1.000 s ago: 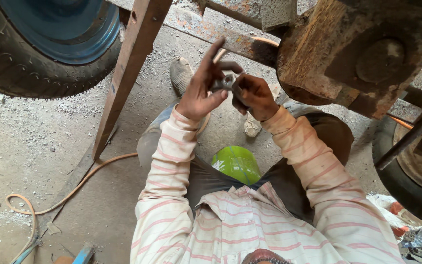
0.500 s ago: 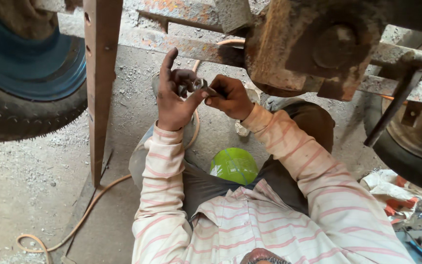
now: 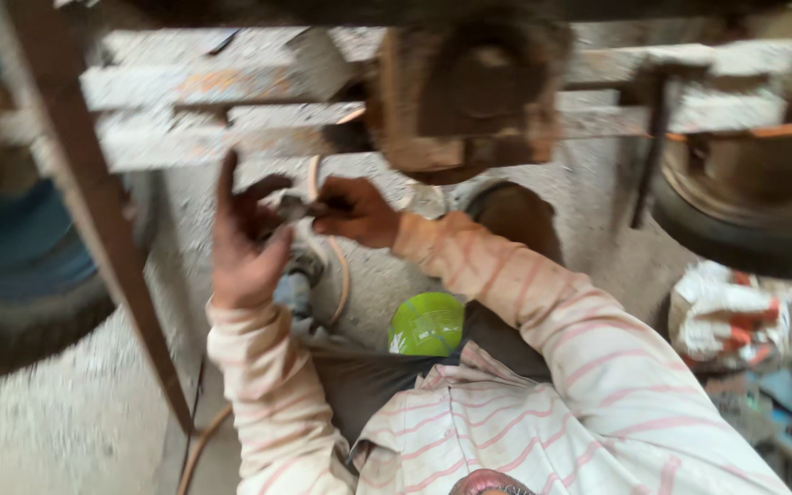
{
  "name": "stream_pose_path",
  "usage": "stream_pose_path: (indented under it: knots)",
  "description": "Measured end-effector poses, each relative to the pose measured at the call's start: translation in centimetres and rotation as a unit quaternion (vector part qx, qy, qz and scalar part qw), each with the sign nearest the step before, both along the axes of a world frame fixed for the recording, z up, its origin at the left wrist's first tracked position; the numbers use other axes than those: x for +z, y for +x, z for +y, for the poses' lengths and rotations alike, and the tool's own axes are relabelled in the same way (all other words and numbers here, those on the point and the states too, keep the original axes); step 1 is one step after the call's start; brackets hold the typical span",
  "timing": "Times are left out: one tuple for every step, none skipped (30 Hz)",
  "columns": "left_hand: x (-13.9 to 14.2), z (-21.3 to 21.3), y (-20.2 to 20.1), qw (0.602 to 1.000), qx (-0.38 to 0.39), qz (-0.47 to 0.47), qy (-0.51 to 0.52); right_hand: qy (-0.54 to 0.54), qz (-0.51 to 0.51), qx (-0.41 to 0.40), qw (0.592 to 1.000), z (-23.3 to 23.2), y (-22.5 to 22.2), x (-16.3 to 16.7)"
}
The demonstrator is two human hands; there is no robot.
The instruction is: The person lies under a cart and hammers a bolt into the axle bracket, then threads a nut onto the bolt by hand. They hold the bolt in place with one hand while striking it with a hammer, then fit and turn the nut onto the protruding bolt end.
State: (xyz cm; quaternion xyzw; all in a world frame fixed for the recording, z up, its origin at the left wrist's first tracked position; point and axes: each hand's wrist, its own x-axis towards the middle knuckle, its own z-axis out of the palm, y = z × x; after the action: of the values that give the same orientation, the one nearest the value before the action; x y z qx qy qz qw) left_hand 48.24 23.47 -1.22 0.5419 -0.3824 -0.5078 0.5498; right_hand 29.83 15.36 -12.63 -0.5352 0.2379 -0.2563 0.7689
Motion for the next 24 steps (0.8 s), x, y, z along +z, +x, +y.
stream_pose_path:
  knots:
    - [-0.4, 0.2, 0.1, 0.998, 0.006, -0.056, -0.016, -0.019, -0.041, -0.009, 0.999, 0.0, 0.0, 0.0]
    - [-0.8, 0.1, 0.1, 0.996, 0.014, -0.090, -0.007, -0.040, -0.081, -0.017, 0.996, 0.0, 0.0, 0.1]
    - [-1.2, 0.1, 0.1, 0.992, 0.025, -0.124, 0.004, -0.037, -0.047, -0.027, 0.998, -0.1, 0.0, 0.2]
    - [-1.4, 0.0, 0.0, 0.994, 0.032, -0.103, 0.026, -0.032, -0.015, -0.031, 0.999, -0.2, 0.1, 0.4]
    - [-1.6, -0.3, -0.1, 0.994, 0.044, -0.085, 0.045, -0.044, -0.009, -0.038, 0.998, -0.4, 0.2, 0.6]
    - [-1.6, -0.8, -0.1, 0.994, 0.055, -0.067, 0.061, -0.060, -0.003, -0.045, 0.997, -0.6, 0.3, 0.8]
    - [-1.3, -1.0, 0.0, 0.996, 0.058, -0.035, 0.057, -0.072, 0.001, -0.051, 0.996, -0.8, 0.4, 1.0]
    - [-1.0, -1.2, 0.1, 0.997, 0.061, -0.004, 0.056, -0.058, -0.013, -0.053, 0.997, -1.0, 0.5, 1.2]
    - [-0.6, -1.5, 0.1, 0.996, 0.067, 0.027, 0.059, -0.042, -0.027, -0.052, 0.997, -1.1, 0.6, 1.4]
    - [-0.3, -1.8, 0.1, 0.996, 0.065, 0.051, 0.021, -0.025, -0.040, -0.047, 0.998, -1.2, 0.7, 1.5]
    - [0.1, -1.9, 0.1, 0.995, 0.064, 0.075, -0.017, -0.017, -0.040, -0.042, 0.998, -1.3, 0.7, 1.6]
    - [0.3, -2.2, -0.1, 0.991, 0.064, 0.100, -0.056, -0.010, -0.041, -0.036, 0.998, -1.3, 0.7, 1.7]
    - [0.3, -2.5, -0.3, 0.996, 0.068, 0.035, -0.042, -0.001, -0.043, -0.029, 0.999, -1.2, 0.7, 1.7]
    - [0.4, -2.6, -0.5, 0.997, 0.072, -0.030, -0.025, 0.001, -0.039, -0.029, 0.999, -1.2, 0.7, 1.7]
    - [0.4, -2.8, -0.6, 0.992, 0.077, -0.095, -0.009, 0.002, -0.036, -0.029, 0.999, -1.2, 0.6, 1.7]
    - [0.4, -2.9, -0.6, 0.995, 0.077, -0.069, 0.017, 0.002, -0.033, -0.028, 0.999, -1.2, 0.5, 1.6]
    - [0.4, -3.0, -0.5, 0.995, 0.076, -0.043, 0.042, -0.004, -0.029, -0.031, 0.999, -1.2, 0.5, 1.5]
    - [0.4, -3.1, -0.4, 0.995, 0.075, -0.017, 0.066, -0.010, -0.026, -0.035, 0.999, -1.2, 0.4, 1.4]
    - [0.5, -3.0, -0.1, 0.997, 0.059, 0.019, 0.044, -0.017, -0.023, -0.040, 0.999, -1.3, 0.4, 1.3]
    - [0.6, -2.9, 0.2, 0.997, 0.041, 0.055, 0.023, -0.015, -0.022, -0.042, 0.999, -1.3, 0.4, 1.2]
    - [0.5, -2.8, 0.3, 0.996, 0.024, 0.091, 0.002, -0.012, -0.021, -0.043, 0.999, -1.3, 0.4, 1.1]
    - [0.4, -2.8, 0.2, 0.999, 0.032, 0.038, 0.005, -0.009, -0.019, -0.043, 0.999, -1.3, 0.4, 1.1]
    - [0.1, -2.7, 0.2, 0.999, 0.041, -0.016, 0.008, -0.001, -0.029, -0.042, 0.999, -1.3, 0.5, 1.1]
    - [-0.2, -2.6, 0.0, 0.996, 0.049, -0.070, 0.013, 0.009, -0.040, -0.041, 0.998, -1.2, 0.5, 1.1]
